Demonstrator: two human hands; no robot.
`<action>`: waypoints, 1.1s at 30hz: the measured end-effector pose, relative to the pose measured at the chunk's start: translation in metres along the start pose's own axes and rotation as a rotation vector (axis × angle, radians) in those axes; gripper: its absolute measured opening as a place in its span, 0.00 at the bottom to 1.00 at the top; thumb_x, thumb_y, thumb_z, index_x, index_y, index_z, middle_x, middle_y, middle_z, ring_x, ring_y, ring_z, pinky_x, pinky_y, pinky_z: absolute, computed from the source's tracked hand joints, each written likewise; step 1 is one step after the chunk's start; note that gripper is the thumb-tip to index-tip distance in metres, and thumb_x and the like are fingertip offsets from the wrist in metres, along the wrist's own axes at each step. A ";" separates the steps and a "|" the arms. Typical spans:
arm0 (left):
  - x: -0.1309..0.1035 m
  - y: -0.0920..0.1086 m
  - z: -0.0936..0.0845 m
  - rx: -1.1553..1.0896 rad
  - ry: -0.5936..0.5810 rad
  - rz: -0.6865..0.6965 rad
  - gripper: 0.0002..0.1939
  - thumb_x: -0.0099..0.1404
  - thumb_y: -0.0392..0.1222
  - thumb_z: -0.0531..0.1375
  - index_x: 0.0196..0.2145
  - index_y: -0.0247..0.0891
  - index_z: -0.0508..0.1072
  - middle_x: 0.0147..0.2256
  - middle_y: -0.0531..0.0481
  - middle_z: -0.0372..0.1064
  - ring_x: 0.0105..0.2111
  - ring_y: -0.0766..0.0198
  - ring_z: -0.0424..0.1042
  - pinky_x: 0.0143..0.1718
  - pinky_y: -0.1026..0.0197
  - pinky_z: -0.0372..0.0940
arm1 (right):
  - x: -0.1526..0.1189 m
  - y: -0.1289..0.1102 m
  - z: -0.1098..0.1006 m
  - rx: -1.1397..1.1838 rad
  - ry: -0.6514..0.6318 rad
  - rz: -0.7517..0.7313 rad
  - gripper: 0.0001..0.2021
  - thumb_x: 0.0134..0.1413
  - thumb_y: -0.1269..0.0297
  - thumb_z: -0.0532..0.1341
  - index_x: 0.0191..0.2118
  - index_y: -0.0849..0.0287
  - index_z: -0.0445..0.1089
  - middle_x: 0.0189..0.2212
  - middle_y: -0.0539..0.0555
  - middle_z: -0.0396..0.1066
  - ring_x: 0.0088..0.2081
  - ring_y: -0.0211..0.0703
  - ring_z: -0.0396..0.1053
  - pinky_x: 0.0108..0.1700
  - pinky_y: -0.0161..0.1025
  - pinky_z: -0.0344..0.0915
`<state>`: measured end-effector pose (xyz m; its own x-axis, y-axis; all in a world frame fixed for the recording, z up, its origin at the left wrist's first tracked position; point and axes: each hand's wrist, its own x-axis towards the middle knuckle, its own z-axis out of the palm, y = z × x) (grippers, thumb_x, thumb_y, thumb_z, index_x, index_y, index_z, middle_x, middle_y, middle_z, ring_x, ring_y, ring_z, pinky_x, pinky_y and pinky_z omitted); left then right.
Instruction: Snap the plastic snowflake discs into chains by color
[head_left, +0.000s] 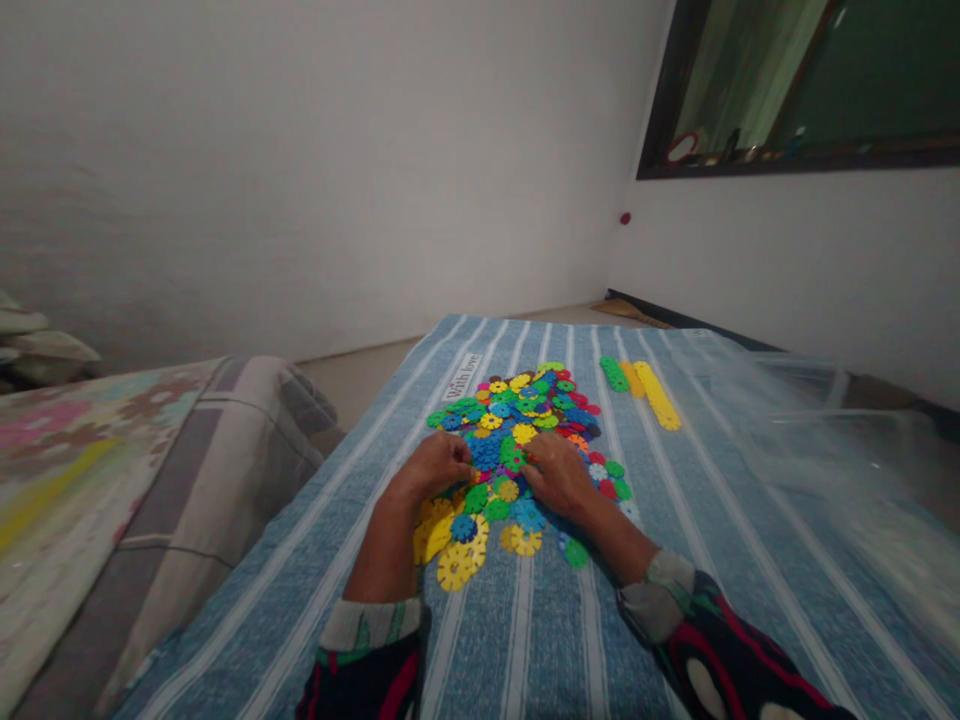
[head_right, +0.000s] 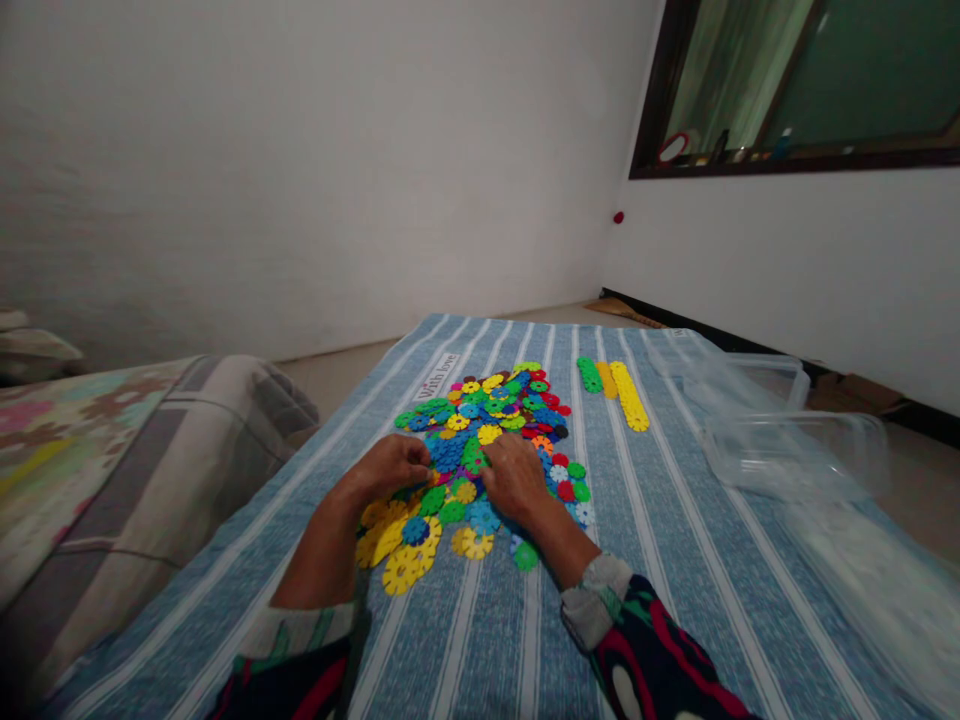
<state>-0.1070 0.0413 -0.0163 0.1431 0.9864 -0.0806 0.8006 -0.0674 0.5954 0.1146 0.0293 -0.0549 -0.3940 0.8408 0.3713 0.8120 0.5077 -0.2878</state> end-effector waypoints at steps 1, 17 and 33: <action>0.000 0.000 0.000 -0.002 -0.005 0.000 0.03 0.42 0.39 0.61 0.18 0.38 0.70 0.17 0.56 0.64 0.22 0.65 0.63 0.24 0.65 0.56 | 0.000 0.001 -0.002 -0.003 -0.010 0.017 0.06 0.57 0.68 0.59 0.38 0.60 0.72 0.39 0.57 0.71 0.44 0.47 0.65 0.45 0.40 0.57; 0.001 0.003 0.005 0.023 -0.038 0.028 0.06 0.43 0.41 0.62 0.20 0.37 0.71 0.18 0.56 0.63 0.22 0.66 0.62 0.24 0.65 0.55 | -0.004 -0.010 0.013 0.007 0.025 -0.162 0.11 0.57 0.61 0.62 0.45 0.58 0.70 0.44 0.59 0.66 0.49 0.50 0.59 0.51 0.47 0.57; 0.006 0.005 0.007 0.126 0.040 0.003 0.06 0.51 0.36 0.57 0.24 0.36 0.75 0.22 0.52 0.70 0.24 0.64 0.67 0.27 0.65 0.59 | -0.013 -0.054 0.024 -0.191 0.080 -0.456 0.07 0.62 0.67 0.56 0.40 0.61 0.71 0.49 0.63 0.66 0.54 0.55 0.57 0.49 0.50 0.61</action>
<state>-0.0985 0.0455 -0.0195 0.1240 0.9912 -0.0453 0.8671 -0.0861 0.4906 0.0659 -0.0047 -0.0657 -0.6991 0.5204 0.4902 0.6320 0.7705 0.0833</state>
